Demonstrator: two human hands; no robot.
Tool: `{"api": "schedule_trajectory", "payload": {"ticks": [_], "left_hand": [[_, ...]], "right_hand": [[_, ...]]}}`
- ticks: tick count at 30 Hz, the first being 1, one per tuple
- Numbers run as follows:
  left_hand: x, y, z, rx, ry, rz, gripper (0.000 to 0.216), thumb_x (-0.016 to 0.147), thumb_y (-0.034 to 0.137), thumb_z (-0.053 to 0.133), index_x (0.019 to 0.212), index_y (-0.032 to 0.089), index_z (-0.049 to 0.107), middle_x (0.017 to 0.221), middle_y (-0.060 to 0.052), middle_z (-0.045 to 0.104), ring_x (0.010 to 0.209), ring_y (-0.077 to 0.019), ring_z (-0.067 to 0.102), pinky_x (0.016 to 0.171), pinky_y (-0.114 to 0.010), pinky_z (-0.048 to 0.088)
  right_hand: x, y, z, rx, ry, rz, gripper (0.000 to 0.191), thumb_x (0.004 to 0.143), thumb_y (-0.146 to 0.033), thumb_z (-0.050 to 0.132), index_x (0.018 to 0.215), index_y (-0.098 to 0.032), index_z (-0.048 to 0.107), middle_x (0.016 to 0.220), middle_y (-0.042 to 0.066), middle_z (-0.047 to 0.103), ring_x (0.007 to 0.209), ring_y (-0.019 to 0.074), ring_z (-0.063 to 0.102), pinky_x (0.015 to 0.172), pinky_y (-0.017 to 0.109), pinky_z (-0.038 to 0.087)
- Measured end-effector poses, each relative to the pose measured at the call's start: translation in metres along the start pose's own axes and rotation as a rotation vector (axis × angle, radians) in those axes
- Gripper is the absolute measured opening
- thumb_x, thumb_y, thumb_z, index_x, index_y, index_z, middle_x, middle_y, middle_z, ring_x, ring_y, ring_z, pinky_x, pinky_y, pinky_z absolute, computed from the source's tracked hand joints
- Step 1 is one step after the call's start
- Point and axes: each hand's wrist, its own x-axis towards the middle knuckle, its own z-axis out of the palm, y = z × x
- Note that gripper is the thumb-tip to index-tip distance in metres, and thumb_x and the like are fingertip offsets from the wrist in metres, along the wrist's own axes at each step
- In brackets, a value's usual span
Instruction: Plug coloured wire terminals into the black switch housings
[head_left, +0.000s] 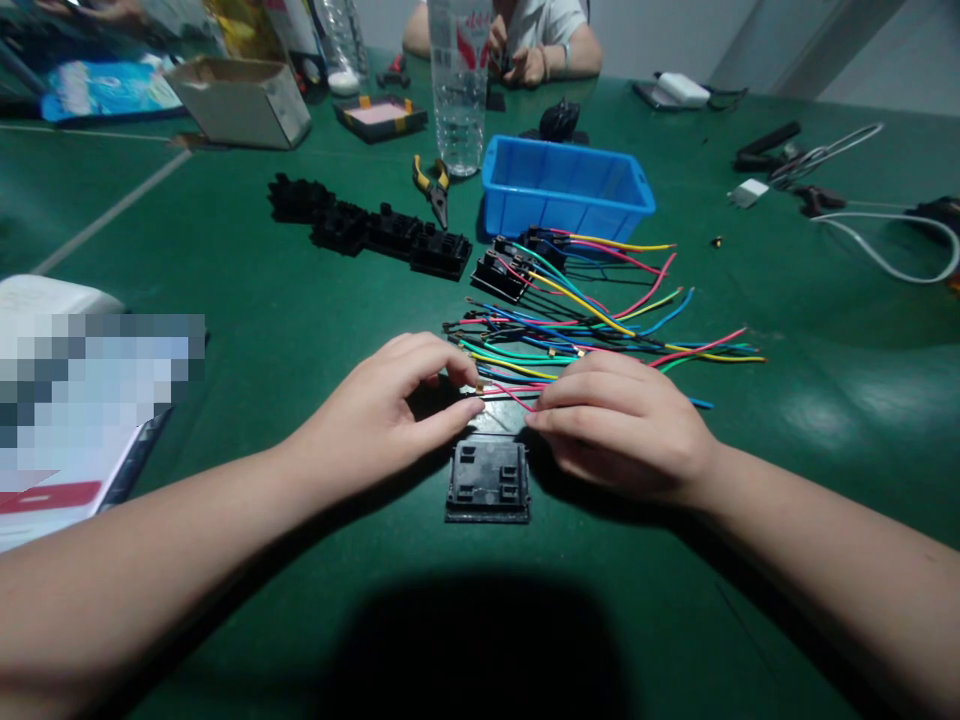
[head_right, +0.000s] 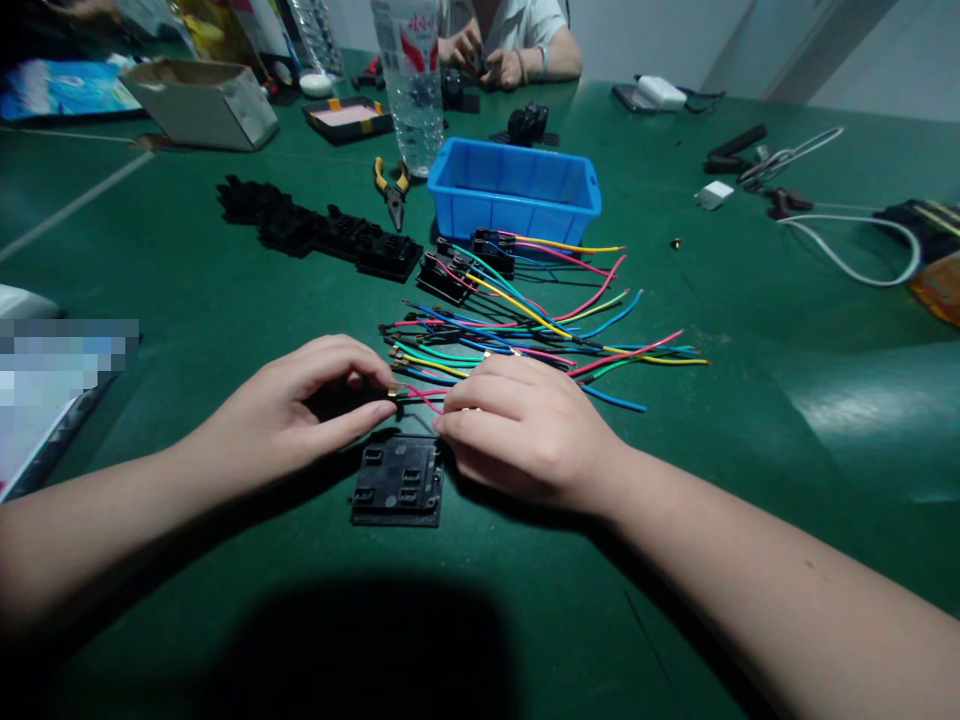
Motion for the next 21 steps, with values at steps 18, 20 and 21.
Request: {"api": "schedule_trajectory", "payload": {"ticks": [18, 20, 21], "left_hand": [[-0.0022, 0.0033, -0.0025, -0.029, -0.011, 0.122, 0.010, 0.089, 0.024, 0.059, 0.089, 0.016, 0.064, 0.089, -0.002, 0.065, 0.086, -0.0147, 0.057, 0.078, -0.026, 0.044], [-0.0023, 0.0039, -0.0024, -0.030, -0.016, 0.143, 0.008, 0.089, 0.023, 0.060, 0.089, 0.017, 0.064, 0.088, -0.002, 0.065, 0.086, -0.0144, 0.058, 0.078, -0.026, 0.045], [-0.0024, 0.0042, -0.0024, -0.029, -0.018, 0.152, 0.008, 0.089, 0.023, 0.060, 0.088, 0.017, 0.064, 0.088, -0.002, 0.065, 0.086, -0.0144, 0.058, 0.079, -0.026, 0.045]], "right_hand": [[0.0010, 0.0038, 0.0059, 0.131, -0.173, 0.100, 0.012, 0.093, -0.020, 0.054, 0.100, -0.017, 0.063, 0.089, 0.006, 0.072, 0.080, 0.0164, 0.063, 0.069, 0.029, 0.047], [0.0000, 0.0042, 0.0067, 0.113, -0.183, 0.120, 0.011, 0.093, -0.020, 0.053, 0.099, -0.018, 0.062, 0.085, 0.004, 0.071, 0.075, 0.0154, 0.061, 0.067, 0.028, 0.045], [-0.0007, 0.0045, 0.0071, 0.105, -0.186, 0.124, 0.011, 0.094, -0.019, 0.052, 0.098, -0.019, 0.062, 0.083, 0.003, 0.070, 0.074, 0.0151, 0.061, 0.066, 0.028, 0.044]]}}
